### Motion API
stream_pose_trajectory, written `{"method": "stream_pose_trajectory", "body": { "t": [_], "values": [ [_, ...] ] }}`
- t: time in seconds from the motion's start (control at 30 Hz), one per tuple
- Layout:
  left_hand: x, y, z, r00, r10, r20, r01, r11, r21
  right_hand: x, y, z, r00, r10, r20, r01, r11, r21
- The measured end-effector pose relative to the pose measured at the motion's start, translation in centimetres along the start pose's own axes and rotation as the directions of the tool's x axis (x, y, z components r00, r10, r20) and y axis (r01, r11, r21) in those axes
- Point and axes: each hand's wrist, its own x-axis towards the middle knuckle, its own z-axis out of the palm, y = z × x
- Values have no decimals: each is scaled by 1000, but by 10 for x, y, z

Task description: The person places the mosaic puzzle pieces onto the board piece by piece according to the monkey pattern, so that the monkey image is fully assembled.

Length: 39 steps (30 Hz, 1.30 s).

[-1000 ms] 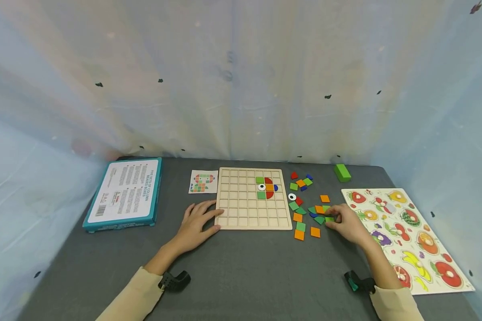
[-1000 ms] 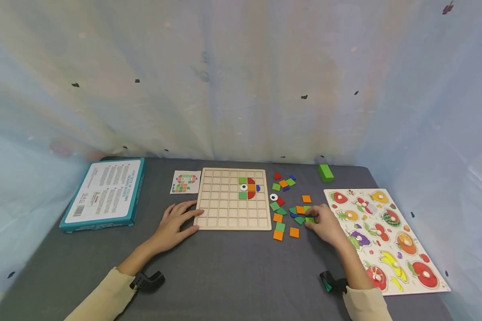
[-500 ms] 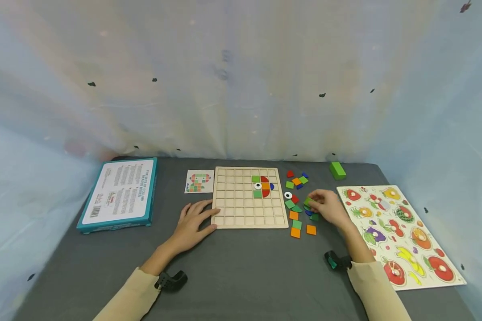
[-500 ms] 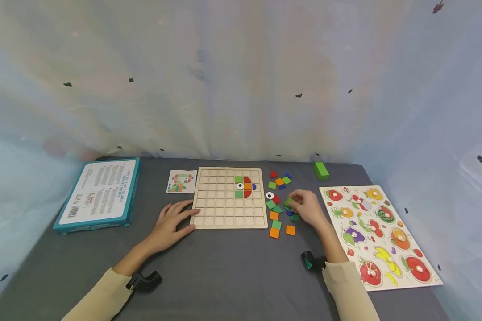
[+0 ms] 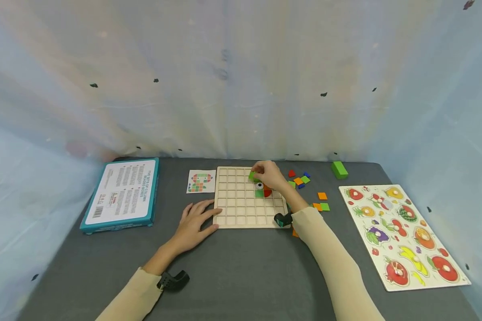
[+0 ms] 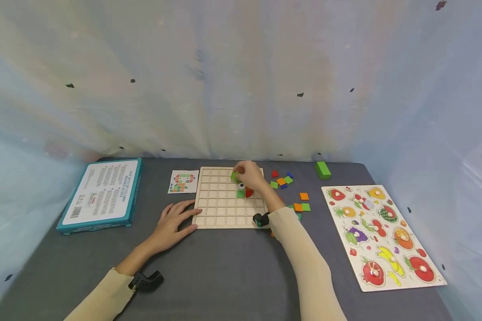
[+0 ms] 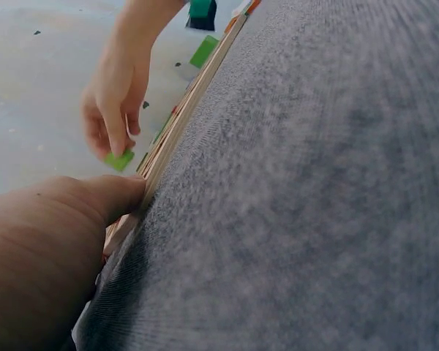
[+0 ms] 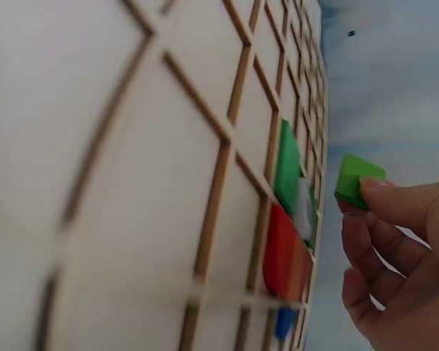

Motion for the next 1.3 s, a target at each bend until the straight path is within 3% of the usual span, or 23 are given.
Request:
{"method": "stream_pose_trajectory", "body": {
  "t": [0.1,0.27,0.63,0.83,0.97,1.1,1.3],
  "values": [
    [1,1,1,1000,0,2,0,1000,-3,9,-1,8,1000,10,7,-10,1000,-6],
    [0,1,0,1000,-7,-2,7,1000,-3,15,-2,14,999,-37,-4,37,994,-104],
    [0,0,1,1000,-4,-8,4,1000,-7,13,-4,18,999,-32,-22,24,955,-296],
    [0,0,1,1000,-6,-7,6,1000,-4,12,-2,20,997,-79,-26,66,943,-326],
    [0,0,2,1000,-6,-7,6,1000,1,9,-6,16,996,-77,-46,60,951,-303],
    [0,0,2,1000,3,-11,-3,1000,5,-1,-4,0,993,-46,-104,26,982,-186],
    [-1,-2,3,1000,12,-26,-12,1000,2,-28,30,-41,983,59,-172,-65,997,-31]
  ]
}}
